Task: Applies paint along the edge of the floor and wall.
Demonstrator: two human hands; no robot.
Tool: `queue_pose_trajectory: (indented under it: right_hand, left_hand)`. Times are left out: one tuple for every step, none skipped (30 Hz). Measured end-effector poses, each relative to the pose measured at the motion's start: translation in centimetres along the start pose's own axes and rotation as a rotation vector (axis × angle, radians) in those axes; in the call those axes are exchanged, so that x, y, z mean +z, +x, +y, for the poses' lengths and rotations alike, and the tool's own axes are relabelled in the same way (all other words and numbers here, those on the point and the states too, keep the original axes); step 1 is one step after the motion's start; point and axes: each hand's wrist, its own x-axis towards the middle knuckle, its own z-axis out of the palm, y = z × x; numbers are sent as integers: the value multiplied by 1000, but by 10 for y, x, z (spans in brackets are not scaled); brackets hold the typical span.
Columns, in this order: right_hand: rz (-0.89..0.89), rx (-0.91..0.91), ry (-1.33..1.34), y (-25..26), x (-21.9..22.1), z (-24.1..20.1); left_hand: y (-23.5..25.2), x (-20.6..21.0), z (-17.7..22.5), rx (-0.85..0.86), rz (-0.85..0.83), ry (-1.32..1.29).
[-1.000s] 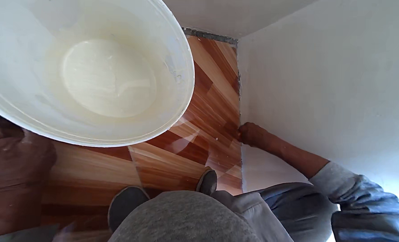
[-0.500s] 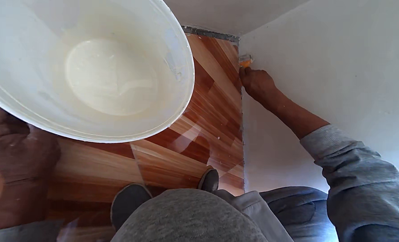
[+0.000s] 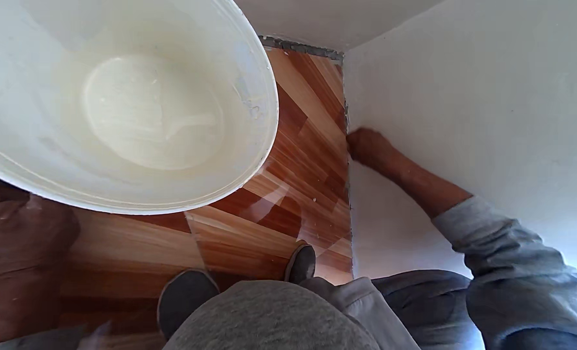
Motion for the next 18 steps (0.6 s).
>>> queue_pose_trajectory:
  right_hand:
    - [63,3,-46,15,-17,-4]
    - [142,-10,-78,29,-32,-6]
    - [207,-28,-108,41,-46,-8]
    - [273,-54,-146,51,-55,-6]
    - [325,-81,-201,59,-59,-2]
    - [372,-111,-264,63,-58,6]
    - [404,-137,-301,63,-53,12]
    - [404,-153,-313,58,-45,16]
    - [370,-160,-304,47,-35,16]
    - [308,-162,-293,32,-25,13]
    - [227,-148,-276,15,-18,6]
    - [164,-140,-256,0,-16,-4]
    - [134,-137,-233,-10,-17,-14]
    - [122,-131,-223,-14,-23,-23]
    - [126,-115,-226,-9,-32,-30]
    - [162,-110,-243,0,-41,-32]
    - [211,-104,-273,15,-49,-27]
    - [277,-99,-296,32,-53,-18]
  left_hand:
    - [1,0,1,28,9,-5]
    - [3,-1,2,68,17,-15]
    - [4,-1,2,114,22,-14]
    - [6,-1,3,154,19,2]
    - [9,-1,4,184,22,35]
    - [10,-1,3,207,38,86]
    - [11,-2,2,223,58,122]
    - [11,-3,0,234,68,158]
    - [10,-4,-3,247,80,172]
    - [11,-4,-5,259,86,178]
    - [11,-4,-6,265,87,174]
    - [11,-4,-7,272,92,169]
    - [12,-4,-8,280,99,168]
    - [12,-4,-8,285,105,170]
    - [12,-4,-7,281,104,174]
    - [11,-3,-5,271,102,169]
    - [11,-2,-4,255,99,155]
    - [10,-3,-7,239,96,139]
